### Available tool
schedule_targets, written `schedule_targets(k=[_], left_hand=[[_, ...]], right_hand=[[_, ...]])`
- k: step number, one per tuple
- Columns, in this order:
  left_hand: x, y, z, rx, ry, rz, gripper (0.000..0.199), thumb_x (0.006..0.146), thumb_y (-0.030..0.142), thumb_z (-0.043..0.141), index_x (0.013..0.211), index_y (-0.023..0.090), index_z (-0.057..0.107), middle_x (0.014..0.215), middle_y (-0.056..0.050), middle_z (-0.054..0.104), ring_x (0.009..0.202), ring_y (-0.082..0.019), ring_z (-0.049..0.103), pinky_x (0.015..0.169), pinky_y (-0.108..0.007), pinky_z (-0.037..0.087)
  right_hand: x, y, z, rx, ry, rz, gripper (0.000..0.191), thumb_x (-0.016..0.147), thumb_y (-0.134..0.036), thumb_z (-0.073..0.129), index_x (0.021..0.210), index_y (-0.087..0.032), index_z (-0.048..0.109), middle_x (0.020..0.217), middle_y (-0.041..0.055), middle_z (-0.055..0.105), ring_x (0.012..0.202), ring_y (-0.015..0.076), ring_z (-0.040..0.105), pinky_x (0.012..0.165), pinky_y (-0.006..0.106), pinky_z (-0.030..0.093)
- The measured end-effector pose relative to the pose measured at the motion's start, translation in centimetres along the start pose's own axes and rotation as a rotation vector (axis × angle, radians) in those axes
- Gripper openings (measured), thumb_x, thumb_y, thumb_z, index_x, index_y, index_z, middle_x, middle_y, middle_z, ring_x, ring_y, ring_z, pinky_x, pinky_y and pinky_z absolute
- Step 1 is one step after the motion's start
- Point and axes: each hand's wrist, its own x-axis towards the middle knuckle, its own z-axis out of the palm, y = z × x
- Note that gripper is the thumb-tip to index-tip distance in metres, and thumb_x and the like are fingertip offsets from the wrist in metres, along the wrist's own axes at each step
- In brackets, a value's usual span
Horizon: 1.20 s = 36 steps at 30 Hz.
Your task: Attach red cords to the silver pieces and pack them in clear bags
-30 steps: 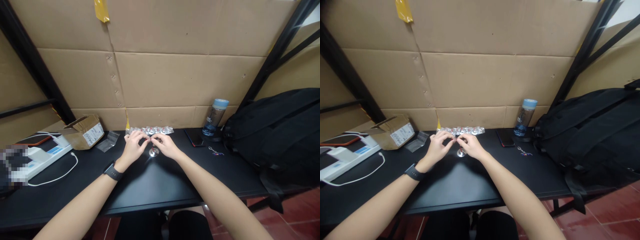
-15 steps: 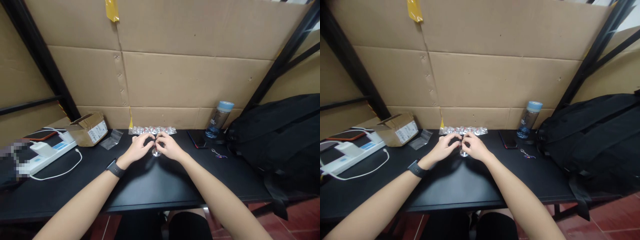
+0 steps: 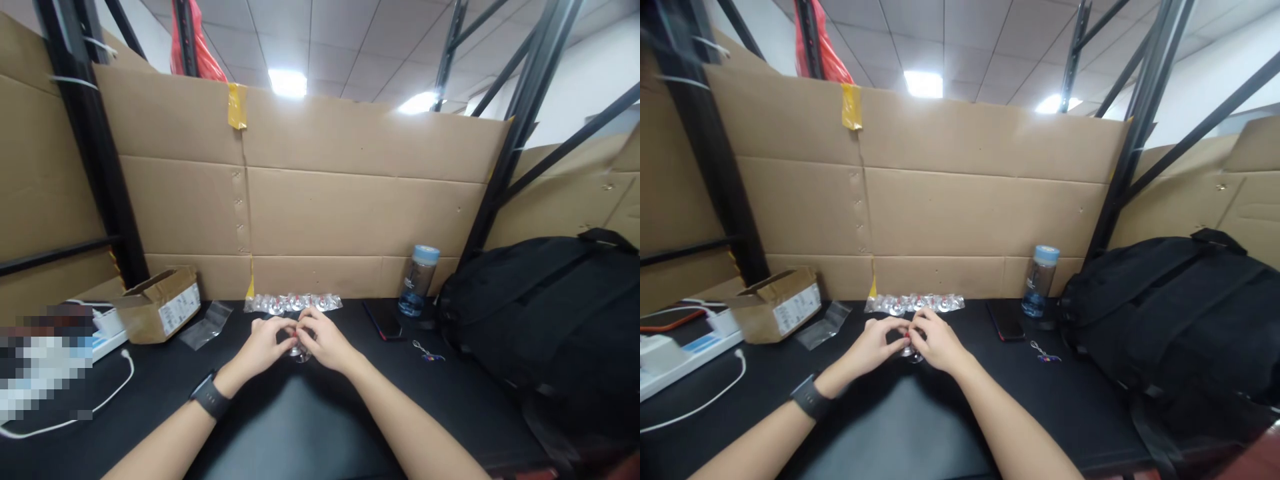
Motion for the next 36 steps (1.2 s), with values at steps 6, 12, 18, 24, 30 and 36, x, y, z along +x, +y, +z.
schedule_targets(k=[6,12,18,24,30,36], left_hand=[[0.2,-1.7,-0.6,0.161,-0.013,-0.031,0.015,0.087,0.030,0.064,0.093,0.033,0.078,0.102,-0.002,0.076,0.105,-0.024,0.061,0.091,-0.039,0.027],[0.0,-2.3,-0.9,0.275,-0.069,-0.026,0.018,0.085,0.021,0.059,0.084,0.027,0.075,0.089,-0.003,0.075,0.096,-0.022,0.059,0.089,-0.042,0.024],[-0.4,-1.7,-0.5,0.398,-0.068,-0.060,0.022,0.081,0.014,0.055,0.076,0.025,0.074,0.083,-0.006,0.074,0.095,-0.025,0.058,0.089,-0.045,0.024],[-0.7,-1.5,-0.2,0.586,-0.023,-0.103,0.024,0.085,0.011,0.050,0.073,0.019,0.070,0.080,-0.012,0.070,0.092,-0.029,0.059,0.090,-0.049,0.025],[-0.6,-2.0,0.0,0.561,0.012,-0.114,0.019,0.086,0.014,0.054,0.076,0.019,0.069,0.083,-0.012,0.070,0.094,-0.030,0.059,0.094,-0.049,0.025],[-0.3,-1.5,0.6,0.283,0.009,-0.109,0.024,0.094,0.022,0.048,0.080,0.022,0.068,0.087,-0.004,0.073,0.093,-0.023,0.061,0.090,-0.043,0.027]], right_hand=[[-0.4,0.3,-0.7,-0.189,-0.129,0.079,0.028,0.087,-0.037,0.068,0.112,-0.024,0.070,0.115,0.0059,0.066,0.099,0.0207,0.064,0.083,0.029,0.048],[-0.6,1.6,-0.5,-0.257,-0.288,0.173,0.013,0.087,-0.027,0.065,0.091,-0.025,0.077,0.096,0.0033,0.073,0.092,0.0194,0.068,0.077,0.025,0.045],[-0.6,1.4,0.0,-0.234,-0.260,0.197,0.023,0.083,-0.029,0.069,0.106,-0.031,0.075,0.099,0.0020,0.073,0.094,0.0212,0.068,0.076,0.025,0.046],[-0.7,1.3,0.3,-0.236,-0.278,0.152,0.024,0.085,-0.021,0.062,0.098,-0.033,0.079,0.103,0.0023,0.073,0.096,0.0209,0.069,0.079,0.026,0.047],[-0.4,1.4,0.6,-0.343,-0.258,0.207,0.021,0.084,-0.016,0.057,0.091,-0.024,0.075,0.098,0.0056,0.072,0.092,0.0224,0.069,0.076,0.027,0.046],[-0.6,2.4,-0.3,-0.444,-0.254,0.253,0.015,0.083,-0.013,0.057,0.089,-0.018,0.069,0.099,0.0101,0.068,0.093,0.0236,0.066,0.077,0.029,0.044]])
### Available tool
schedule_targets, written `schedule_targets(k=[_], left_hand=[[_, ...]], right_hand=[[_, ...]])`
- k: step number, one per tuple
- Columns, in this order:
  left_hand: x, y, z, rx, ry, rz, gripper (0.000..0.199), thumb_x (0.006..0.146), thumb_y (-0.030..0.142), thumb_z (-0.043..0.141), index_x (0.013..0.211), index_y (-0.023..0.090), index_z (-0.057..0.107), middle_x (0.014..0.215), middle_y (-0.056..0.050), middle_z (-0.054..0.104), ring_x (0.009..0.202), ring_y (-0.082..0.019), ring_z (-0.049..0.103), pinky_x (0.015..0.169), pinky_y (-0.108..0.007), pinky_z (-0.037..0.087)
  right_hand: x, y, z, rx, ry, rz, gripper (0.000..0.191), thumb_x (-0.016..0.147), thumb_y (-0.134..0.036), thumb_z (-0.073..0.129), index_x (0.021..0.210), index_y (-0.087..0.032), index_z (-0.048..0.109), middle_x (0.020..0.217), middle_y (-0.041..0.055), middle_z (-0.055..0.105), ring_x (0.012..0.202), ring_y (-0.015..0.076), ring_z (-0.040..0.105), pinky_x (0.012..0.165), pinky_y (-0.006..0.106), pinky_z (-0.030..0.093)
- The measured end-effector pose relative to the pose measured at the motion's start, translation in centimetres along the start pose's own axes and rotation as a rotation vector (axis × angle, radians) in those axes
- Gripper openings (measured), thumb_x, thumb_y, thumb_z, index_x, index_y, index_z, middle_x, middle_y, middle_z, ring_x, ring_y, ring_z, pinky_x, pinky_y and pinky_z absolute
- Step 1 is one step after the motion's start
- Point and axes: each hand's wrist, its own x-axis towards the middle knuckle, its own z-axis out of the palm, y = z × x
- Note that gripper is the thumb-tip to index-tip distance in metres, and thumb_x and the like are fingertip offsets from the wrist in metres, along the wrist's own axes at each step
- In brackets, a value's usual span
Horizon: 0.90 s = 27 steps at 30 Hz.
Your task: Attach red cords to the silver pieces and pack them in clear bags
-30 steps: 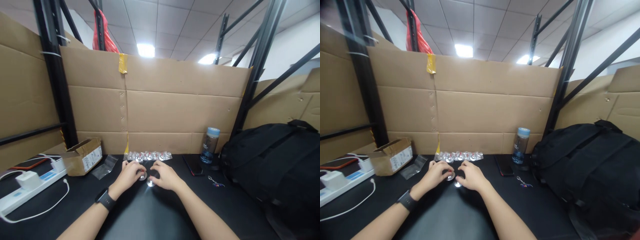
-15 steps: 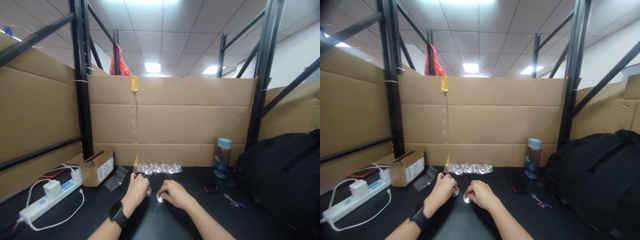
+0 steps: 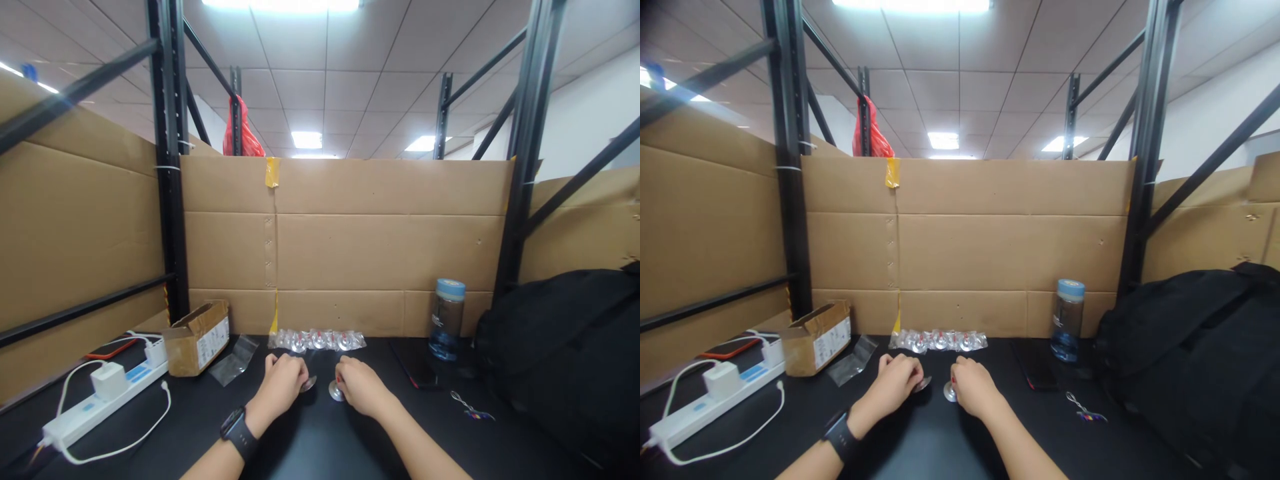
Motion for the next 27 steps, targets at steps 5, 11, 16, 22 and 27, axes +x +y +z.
schedule_targets(k=[5,11,16,22,27], left_hand=[[0.2,1.4,0.2,-0.223,0.026,-0.075,0.023,0.096,0.033,0.048,0.089,0.027,0.070,0.095,0.001,0.075,0.095,-0.021,0.065,0.090,-0.037,0.031],[1.0,1.0,0.3,-0.441,0.147,-0.119,0.026,0.093,0.042,0.051,0.091,0.023,0.071,0.094,-0.002,0.076,0.093,-0.021,0.069,0.092,-0.033,0.043],[1.8,0.2,1.1,-0.760,0.186,-0.052,0.032,0.090,0.047,0.057,0.086,0.018,0.070,0.091,-0.008,0.076,0.092,-0.023,0.070,0.090,-0.031,0.050],[1.5,0.7,1.5,-0.733,0.170,-0.063,0.036,0.089,0.051,0.060,0.085,0.018,0.073,0.088,-0.008,0.077,0.088,-0.023,0.071,0.089,-0.032,0.053],[0.9,1.0,1.2,-0.573,0.163,-0.084,0.029,0.088,0.046,0.060,0.086,0.022,0.075,0.092,-0.005,0.078,0.092,-0.022,0.072,0.091,-0.030,0.052]], right_hand=[[0.7,0.4,0.7,0.409,0.186,-0.058,0.009,0.089,-0.017,0.054,0.088,-0.019,0.063,0.093,0.0054,0.065,0.085,0.0180,0.062,0.077,0.026,0.045],[1.9,-0.9,1.0,0.829,0.490,-0.019,0.020,0.095,-0.036,0.054,0.088,-0.019,0.062,0.091,0.0062,0.066,0.084,0.0204,0.062,0.070,0.028,0.046],[2.1,-1.5,1.3,1.050,0.495,0.004,0.032,0.093,-0.050,0.059,0.088,-0.019,0.062,0.084,0.0059,0.068,0.082,0.0218,0.066,0.073,0.030,0.050],[1.9,-1.9,2.3,1.168,0.321,-0.010,0.036,0.085,-0.053,0.069,0.089,-0.018,0.065,0.098,0.0089,0.072,0.085,0.0230,0.071,0.082,0.035,0.055],[1.6,-2.0,2.3,1.276,0.201,0.133,0.044,0.079,-0.059,0.072,0.089,-0.019,0.060,0.102,0.0071,0.070,0.079,0.0218,0.073,0.069,0.033,0.058]])
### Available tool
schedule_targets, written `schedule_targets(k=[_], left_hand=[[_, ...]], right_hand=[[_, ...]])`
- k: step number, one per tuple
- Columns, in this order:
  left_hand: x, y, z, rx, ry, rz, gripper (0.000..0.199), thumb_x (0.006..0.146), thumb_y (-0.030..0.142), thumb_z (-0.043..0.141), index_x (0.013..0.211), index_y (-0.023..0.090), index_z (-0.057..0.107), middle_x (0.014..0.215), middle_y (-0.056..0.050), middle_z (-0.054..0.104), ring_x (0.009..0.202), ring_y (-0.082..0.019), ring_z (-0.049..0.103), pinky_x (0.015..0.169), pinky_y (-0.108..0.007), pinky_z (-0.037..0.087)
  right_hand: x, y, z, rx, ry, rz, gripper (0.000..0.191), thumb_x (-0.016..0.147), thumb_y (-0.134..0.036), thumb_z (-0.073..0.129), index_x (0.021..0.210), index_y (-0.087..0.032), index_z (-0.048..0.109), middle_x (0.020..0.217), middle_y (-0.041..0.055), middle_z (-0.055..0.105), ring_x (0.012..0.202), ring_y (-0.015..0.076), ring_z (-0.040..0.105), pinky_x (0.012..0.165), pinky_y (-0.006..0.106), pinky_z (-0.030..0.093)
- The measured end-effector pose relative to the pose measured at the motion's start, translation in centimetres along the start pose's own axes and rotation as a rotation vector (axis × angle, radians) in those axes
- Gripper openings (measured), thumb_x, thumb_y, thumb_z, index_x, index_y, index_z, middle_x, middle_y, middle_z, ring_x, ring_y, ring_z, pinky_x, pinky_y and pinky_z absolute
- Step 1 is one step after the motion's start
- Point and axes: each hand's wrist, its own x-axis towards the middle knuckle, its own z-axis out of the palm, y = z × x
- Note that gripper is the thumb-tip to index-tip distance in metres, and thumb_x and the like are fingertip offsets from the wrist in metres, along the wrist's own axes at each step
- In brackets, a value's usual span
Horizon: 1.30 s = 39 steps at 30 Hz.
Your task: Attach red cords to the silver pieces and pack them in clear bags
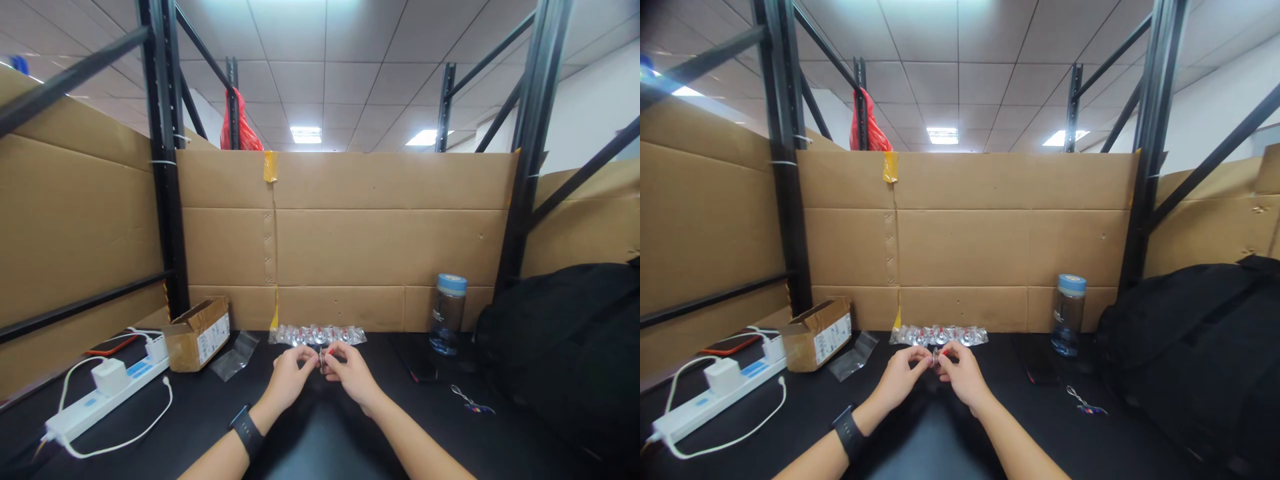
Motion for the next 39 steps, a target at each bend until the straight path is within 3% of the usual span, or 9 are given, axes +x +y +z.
schedule_targets(k=[3,8,16,19,22,25,31,36,39], left_hand=[[-0.1,0.2,0.0,0.016,-0.011,-0.003,0.029,0.087,0.046,0.061,0.086,0.021,0.076,0.091,-0.006,0.078,0.091,-0.022,0.072,0.090,-0.030,0.052],[-0.2,0.4,-0.1,0.026,-0.041,-0.008,0.028,0.086,0.045,0.062,0.088,0.021,0.076,0.092,-0.005,0.078,0.092,-0.022,0.072,0.092,-0.031,0.052],[0.0,0.2,-0.1,-0.003,-0.075,0.002,0.028,0.087,0.044,0.061,0.088,0.021,0.076,0.091,-0.005,0.078,0.091,-0.021,0.072,0.093,-0.031,0.050],[0.1,0.2,-0.2,-0.017,-0.123,0.029,0.027,0.088,0.044,0.061,0.089,0.021,0.075,0.092,-0.005,0.078,0.090,-0.021,0.072,0.090,-0.030,0.050],[0.1,0.5,-1.1,0.120,-0.160,0.087,0.027,0.092,0.044,0.056,0.093,0.024,0.074,0.099,-0.003,0.077,0.097,-0.021,0.069,0.096,-0.034,0.046],[0.3,0.4,-3.2,0.442,-0.083,0.121,0.026,0.093,0.039,0.055,0.110,0.026,0.069,0.119,-0.006,0.071,0.117,-0.027,0.060,0.104,-0.043,0.038],[1.1,-2.5,-8.5,0.933,0.042,-0.207,0.047,0.091,0.033,0.055,0.134,0.017,0.052,0.140,-0.022,0.054,0.126,-0.037,0.053,0.103,-0.051,0.036],[1.3,-5.3,-11.1,0.954,-0.082,-0.559,0.056,0.086,0.039,0.060,0.135,0.012,0.050,0.127,-0.025,0.064,0.116,-0.039,0.063,0.096,-0.050,0.043],[1.3,-5.7,-11.5,0.957,-0.025,-0.617,0.046,0.083,0.036,0.064,0.123,0.014,0.060,0.117,-0.023,0.070,0.113,-0.037,0.066,0.096,-0.049,0.043]], right_hand=[[-0.1,-0.3,-0.1,0.070,-0.011,0.093,0.045,0.075,-0.057,0.076,0.093,-0.019,0.058,0.092,0.0034,0.069,0.071,0.0202,0.074,0.065,0.032,0.058],[-0.2,-0.8,-0.3,0.164,-0.053,0.162,0.048,0.078,-0.046,0.078,0.116,-0.020,0.063,0.100,0.0063,0.070,0.071,0.0176,0.075,0.068,0.030,0.060],[-0.7,-1.9,-0.5,0.181,-0.107,0.158,0.056,0.074,-0.044,0.084,0.120,-0.016,0.067,0.103,0.0092,0.071,0.077,0.0192,0.075,0.082,0.036,0.061],[-0.7,-1.8,-0.7,0.126,-0.117,0.150,0.060,0.068,-0.040,0.088,0.119,-0.017,0.067,0.108,0.0092,0.070,0.076,0.0185,0.074,0.077,0.034,0.060],[-0.4,-1.4,-1.1,0.032,-0.107,0.131,0.058,0.068,-0.041,0.087,0.118,-0.018,0.068,0.108,0.0090,0.068,0.074,0.0170,0.072,0.067,0.030,0.058],[-0.1,-1.2,-1.4,-0.083,-0.086,0.083,0.054,0.068,-0.040,0.085,0.115,-0.019,0.069,0.106,0.0075,0.067,0.073,0.0159,0.069,0.060,0.026,0.054],[0.1,-1.1,-2.1,-0.206,-0.072,0.033,0.051,0.067,-0.041,0.083,0.112,-0.019,0.069,0.100,0.0054,0.066,0.064,0.0118,0.060,0.053,0.024,0.048],[0.5,-0.5,-2.8,-0.247,-0.062,-0.007,0.050,0.068,-0.037,0.081,0.112,-0.018,0.069,0.101,0.0067,0.067,0.061,0.0108,0.058,0.054,0.024,0.047],[0.8,-0.3,-3.1,-0.265,-0.056,-0.014,0.049,0.068,-0.035,0.079,0.114,-0.018,0.070,0.104,0.0070,0.068,0.059,0.0096,0.058,0.054,0.024,0.047]])
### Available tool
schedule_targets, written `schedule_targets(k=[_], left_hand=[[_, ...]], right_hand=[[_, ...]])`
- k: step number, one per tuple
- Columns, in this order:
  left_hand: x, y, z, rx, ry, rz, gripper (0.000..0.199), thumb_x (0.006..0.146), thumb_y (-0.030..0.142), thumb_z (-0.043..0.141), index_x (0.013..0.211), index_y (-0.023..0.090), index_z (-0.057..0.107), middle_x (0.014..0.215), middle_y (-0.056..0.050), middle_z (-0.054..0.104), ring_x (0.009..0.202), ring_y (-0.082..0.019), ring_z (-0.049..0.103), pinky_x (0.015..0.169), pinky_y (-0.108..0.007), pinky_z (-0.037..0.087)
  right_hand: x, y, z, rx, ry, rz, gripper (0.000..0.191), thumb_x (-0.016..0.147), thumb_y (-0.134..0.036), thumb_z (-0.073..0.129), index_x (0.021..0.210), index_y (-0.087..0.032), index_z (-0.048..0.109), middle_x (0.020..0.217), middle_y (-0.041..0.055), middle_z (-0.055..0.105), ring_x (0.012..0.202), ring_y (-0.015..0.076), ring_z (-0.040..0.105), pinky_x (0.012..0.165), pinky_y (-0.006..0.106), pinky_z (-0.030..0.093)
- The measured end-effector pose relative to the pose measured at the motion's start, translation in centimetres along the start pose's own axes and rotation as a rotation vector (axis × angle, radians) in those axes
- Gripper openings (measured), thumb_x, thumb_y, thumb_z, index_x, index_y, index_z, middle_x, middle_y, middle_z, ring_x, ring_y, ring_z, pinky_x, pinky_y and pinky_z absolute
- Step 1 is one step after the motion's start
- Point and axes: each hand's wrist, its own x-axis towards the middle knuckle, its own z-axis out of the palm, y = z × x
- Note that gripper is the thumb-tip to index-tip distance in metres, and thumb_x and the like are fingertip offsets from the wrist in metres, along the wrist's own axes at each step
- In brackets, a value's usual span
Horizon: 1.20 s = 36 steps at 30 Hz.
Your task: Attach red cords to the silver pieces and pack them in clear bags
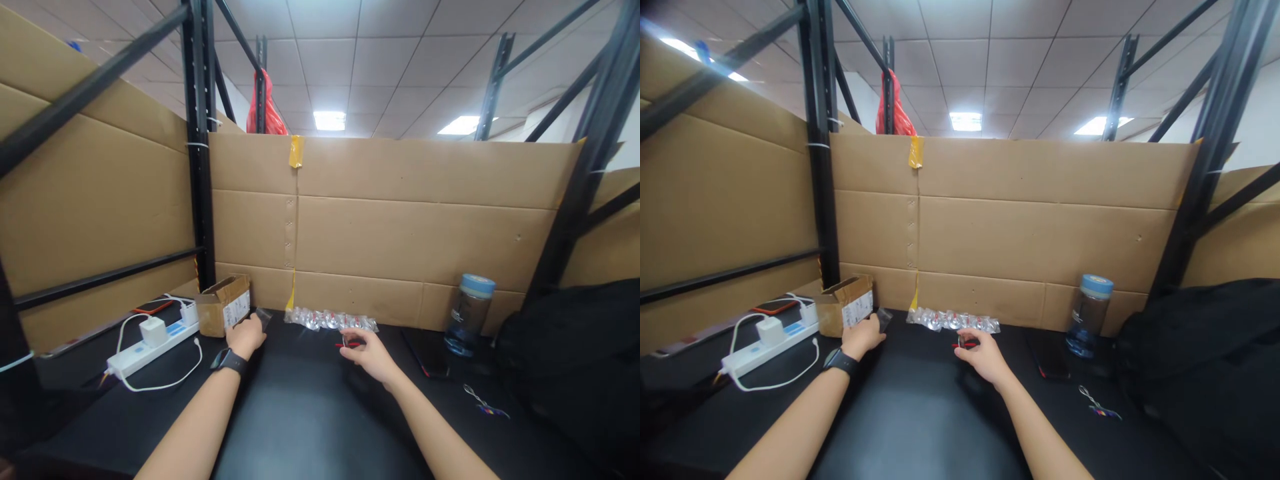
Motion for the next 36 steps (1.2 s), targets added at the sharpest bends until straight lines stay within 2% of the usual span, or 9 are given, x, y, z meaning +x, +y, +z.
schedule_targets(k=[4,8,10,14,17,20,24,27,36], left_hand=[[-0.1,0.1,0.0,-0.016,0.060,0.013,0.030,0.085,0.027,0.058,0.109,0.017,0.070,0.116,-0.021,0.072,0.109,-0.038,0.068,0.091,-0.049,0.045],[-0.3,0.5,-0.6,-0.033,0.105,0.005,0.034,0.090,0.023,0.046,0.108,0.014,0.073,0.112,-0.024,0.072,0.104,-0.040,0.069,0.085,-0.049,0.048],[-0.6,1.2,-1.1,-0.060,0.157,0.071,0.039,0.096,0.028,0.039,0.107,0.014,0.074,0.108,-0.024,0.073,0.103,-0.039,0.069,0.086,-0.047,0.049],[-2.3,3.7,-1.8,-0.261,0.162,0.516,0.039,0.101,0.036,0.039,0.113,0.025,0.074,0.115,-0.012,0.075,0.111,-0.028,0.068,0.098,-0.035,0.046],[-4.1,6.1,-1.1,-0.435,-0.011,0.894,0.034,0.099,0.036,0.046,0.113,0.030,0.075,0.117,-0.005,0.075,0.112,-0.022,0.067,0.100,-0.029,0.045],[-5.9,7.8,0.1,-0.468,-0.153,1.073,0.029,0.092,0.033,0.059,0.117,0.033,0.074,0.116,-0.002,0.075,0.112,-0.022,0.068,0.102,-0.030,0.044],[-7.8,8.9,1.2,-0.360,-0.188,1.130,0.054,0.088,0.035,0.066,0.141,0.040,0.055,0.140,-0.003,0.062,0.129,-0.027,0.057,0.109,-0.040,0.038],[-8.7,9.1,1.4,-0.290,-0.192,1.119,0.054,0.091,0.043,0.062,0.144,0.044,0.050,0.149,-0.006,0.053,0.135,-0.031,0.050,0.111,-0.049,0.034],[-8.9,9.4,1.9,-0.263,-0.226,1.123,0.042,0.096,0.044,0.055,0.137,0.046,0.057,0.153,-0.005,0.047,0.141,-0.034,0.040,0.113,-0.055,0.029]], right_hand=[[0.0,-0.1,-0.3,-0.023,0.017,-0.002,0.050,0.067,-0.037,0.079,0.113,-0.017,0.070,0.104,0.0077,0.069,0.061,0.0113,0.060,0.055,0.025,0.049],[-0.1,-0.5,-0.8,-0.049,0.041,-0.011,0.051,0.069,-0.040,0.079,0.114,-0.018,0.071,0.106,0.0090,0.070,0.069,0.0154,0.064,0.059,0.027,0.052],[-0.1,-0.5,-1.0,-0.065,0.048,-0.017,0.050,0.070,-0.039,0.078,0.114,-0.018,0.071,0.105,0.0090,0.070,0.069,0.0152,0.064,0.061,0.028,0.052],[0.3,-0.1,-1.5,-0.099,0.083,-0.055,0.050,0.069,-0.038,0.079,0.114,-0.018,0.070,0.103,0.0079,0.071,0.064,0.0131,0.062,0.062,0.028,0.051],[0.6,0.2,-2.2,-0.129,0.100,-0.073,0.051,0.070,-0.038,0.078,0.116,-0.018,0.068,0.100,0.0066,0.072,0.061,0.0123,0.061,0.061,0.026,0.049],[0.5,-0.2,-3.4,-0.293,0.093,-0.064,0.049,0.069,-0.038,0.079,0.112,-0.017,0.070,0.079,0.0018,0.070,0.057,0.0124,0.056,0.059,0.025,0.044],[-0.3,-1.3,-5.0,-0.490,-0.090,-0.091,0.037,0.064,-0.035,0.084,0.096,-0.019,0.075,0.077,0.0003,0.070,0.062,0.0135,0.057,0.062,0.025,0.042],[-0.7,-1.9,-5.4,-0.599,-0.188,-0.096,0.029,0.059,-0.030,0.086,0.084,-0.020,0.075,0.077,0.0003,0.071,0.066,0.0149,0.059,0.064,0.025,0.042],[-1.0,-3.2,-5.7,-0.602,-0.100,-0.132,0.026,0.066,-0.037,0.083,0.082,-0.019,0.073,0.061,-0.0045,0.060,0.057,0.0118,0.051,0.057,0.023,0.034]])
